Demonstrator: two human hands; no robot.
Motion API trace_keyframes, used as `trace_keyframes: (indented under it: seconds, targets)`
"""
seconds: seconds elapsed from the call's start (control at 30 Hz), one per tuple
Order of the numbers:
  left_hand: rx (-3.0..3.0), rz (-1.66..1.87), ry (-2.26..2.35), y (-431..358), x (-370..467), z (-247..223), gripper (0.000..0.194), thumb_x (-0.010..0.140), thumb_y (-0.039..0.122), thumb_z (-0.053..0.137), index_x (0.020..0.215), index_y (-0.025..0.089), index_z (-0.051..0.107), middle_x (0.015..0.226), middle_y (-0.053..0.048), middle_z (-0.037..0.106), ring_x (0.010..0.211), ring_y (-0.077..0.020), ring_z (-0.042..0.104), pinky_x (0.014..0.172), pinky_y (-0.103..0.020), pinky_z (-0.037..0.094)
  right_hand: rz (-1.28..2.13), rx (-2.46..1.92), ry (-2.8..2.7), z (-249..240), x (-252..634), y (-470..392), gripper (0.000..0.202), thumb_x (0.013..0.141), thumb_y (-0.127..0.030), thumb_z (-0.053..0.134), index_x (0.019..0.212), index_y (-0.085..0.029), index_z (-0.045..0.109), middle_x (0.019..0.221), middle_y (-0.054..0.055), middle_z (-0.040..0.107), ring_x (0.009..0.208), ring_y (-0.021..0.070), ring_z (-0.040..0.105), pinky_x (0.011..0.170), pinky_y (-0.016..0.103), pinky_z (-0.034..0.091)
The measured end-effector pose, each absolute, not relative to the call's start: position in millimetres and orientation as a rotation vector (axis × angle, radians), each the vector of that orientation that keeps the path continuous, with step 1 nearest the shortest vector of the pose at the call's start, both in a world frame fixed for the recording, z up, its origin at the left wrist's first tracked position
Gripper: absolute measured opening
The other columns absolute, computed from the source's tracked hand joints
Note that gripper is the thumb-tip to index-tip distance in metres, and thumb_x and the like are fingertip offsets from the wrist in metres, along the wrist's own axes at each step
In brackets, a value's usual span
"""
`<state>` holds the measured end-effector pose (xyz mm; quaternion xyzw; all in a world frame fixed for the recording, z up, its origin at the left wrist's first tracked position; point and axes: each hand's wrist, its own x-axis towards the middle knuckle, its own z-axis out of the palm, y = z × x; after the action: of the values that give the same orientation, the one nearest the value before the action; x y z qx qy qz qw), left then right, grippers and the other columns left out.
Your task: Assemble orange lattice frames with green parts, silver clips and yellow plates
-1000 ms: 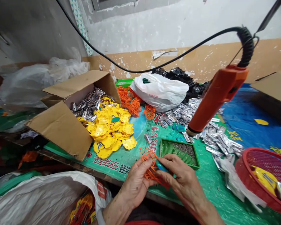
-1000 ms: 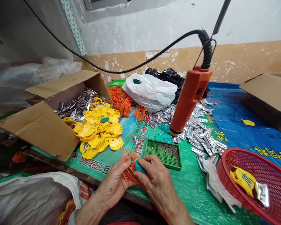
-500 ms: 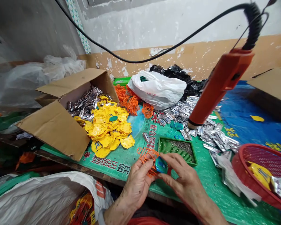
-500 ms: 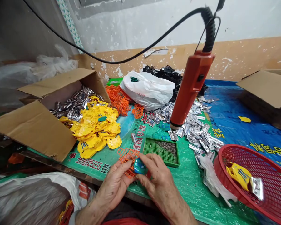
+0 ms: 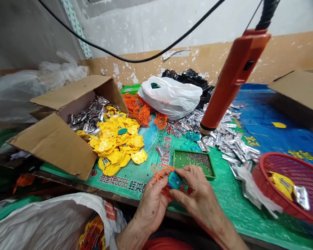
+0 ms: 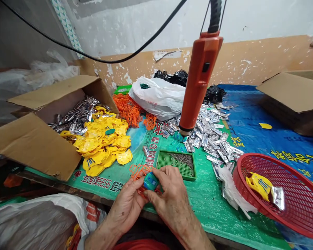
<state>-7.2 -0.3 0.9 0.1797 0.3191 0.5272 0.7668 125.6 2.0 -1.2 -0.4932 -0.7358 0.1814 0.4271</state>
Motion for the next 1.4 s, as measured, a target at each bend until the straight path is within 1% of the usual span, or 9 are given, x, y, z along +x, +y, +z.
trace_keyframes:
  seconds: [0.13,0.27,0.4,0.63,0.83,0.93,1.1,1.27,1.4]
  targets:
    - [0.343,1.176,0.714,-1,-7,-4,0.020,0.081,0.022,0.067,0.100,0.015,0.071,0.099,-0.007,0.071,0.082,-0.0156,0.063,0.064,-0.021,0.049,0.500,-1.287,-1.884,-1,126,2,0.037,0.071,-0.018,0.075,0.105,-0.019,0.062,0.084,0.005,0.053,0.081,0.0221,0.047,0.068,0.037,0.043]
    - [0.317,1.204,0.726,0,-6,-10,0.018,0.079,0.020,0.069,0.096,0.015,0.072,0.094,-0.006,0.072,0.079,-0.0144,0.064,0.062,-0.021,0.049,0.494,-1.342,-1.906,2,126,0,0.037,0.068,-0.013,0.076,0.102,-0.020,0.063,0.084,0.004,0.052,0.081,0.0216,0.046,0.068,0.037,0.041]
    - [0.323,1.211,0.717,-1,-5,-10,0.016,0.080,0.020,0.068,0.094,0.015,0.072,0.093,-0.005,0.072,0.079,-0.0145,0.064,0.064,-0.021,0.050,0.474,-1.386,-1.905,5,123,-2,0.035,0.067,-0.010,0.076,0.098,-0.021,0.064,0.082,0.003,0.053,0.080,0.0211,0.045,0.068,0.036,0.040]
    - [0.374,1.213,0.734,-3,-5,-9,0.024,0.079,0.016,0.069,0.102,0.018,0.070,0.098,-0.004,0.072,0.086,-0.0153,0.066,0.075,-0.023,0.051,0.518,-1.394,-1.859,2,115,0,0.033,0.069,-0.012,0.072,0.099,-0.022,0.065,0.085,0.004,0.055,0.081,0.0214,0.047,0.069,0.036,0.043]
    - [0.409,1.174,0.744,-6,-9,-9,0.029,0.076,0.014,0.070,0.105,0.020,0.069,0.100,-0.003,0.071,0.083,-0.0136,0.064,0.073,-0.022,0.051,0.620,-1.397,-1.778,0,114,2,0.032,0.069,-0.010,0.068,0.099,-0.020,0.067,0.082,0.004,0.054,0.079,0.0209,0.048,0.067,0.035,0.043]
    - [0.432,1.151,0.741,-7,-9,-9,0.030,0.076,0.013,0.069,0.105,0.020,0.069,0.099,-0.002,0.070,0.083,-0.0134,0.064,0.075,-0.023,0.051,0.664,-1.416,-1.774,-1,113,0,0.031,0.069,-0.009,0.067,0.098,-0.020,0.067,0.079,0.004,0.053,0.078,0.0208,0.048,0.065,0.035,0.043]
    - [0.455,1.176,0.777,-8,-7,-10,0.029,0.074,0.012,0.069,0.101,0.021,0.070,0.099,-0.002,0.070,0.086,-0.0152,0.063,0.081,-0.026,0.050,0.536,-1.404,-1.787,-7,107,-7,0.028,0.072,-0.010,0.064,0.099,-0.019,0.065,0.085,0.006,0.054,0.080,0.0214,0.047,0.068,0.036,0.043]
    - [0.506,1.159,0.841,-8,-6,-9,0.026,0.072,0.012,0.068,0.097,0.020,0.070,0.091,-0.002,0.069,0.083,-0.0157,0.062,0.079,-0.027,0.049,0.570,-1.391,-1.797,-10,106,-11,0.030,0.074,-0.010,0.062,0.103,-0.018,0.064,0.084,0.006,0.053,0.081,0.0221,0.047,0.068,0.036,0.044]
    - [0.546,1.139,0.879,-8,-5,-8,0.024,0.071,0.014,0.068,0.095,0.019,0.070,0.088,-0.002,0.068,0.079,-0.0157,0.061,0.075,-0.026,0.048,0.688,-1.353,-1.740,-8,110,-9,0.025,0.071,-0.011,0.065,0.095,-0.017,0.066,0.077,0.003,0.051,0.075,0.0194,0.049,0.062,0.032,0.045]
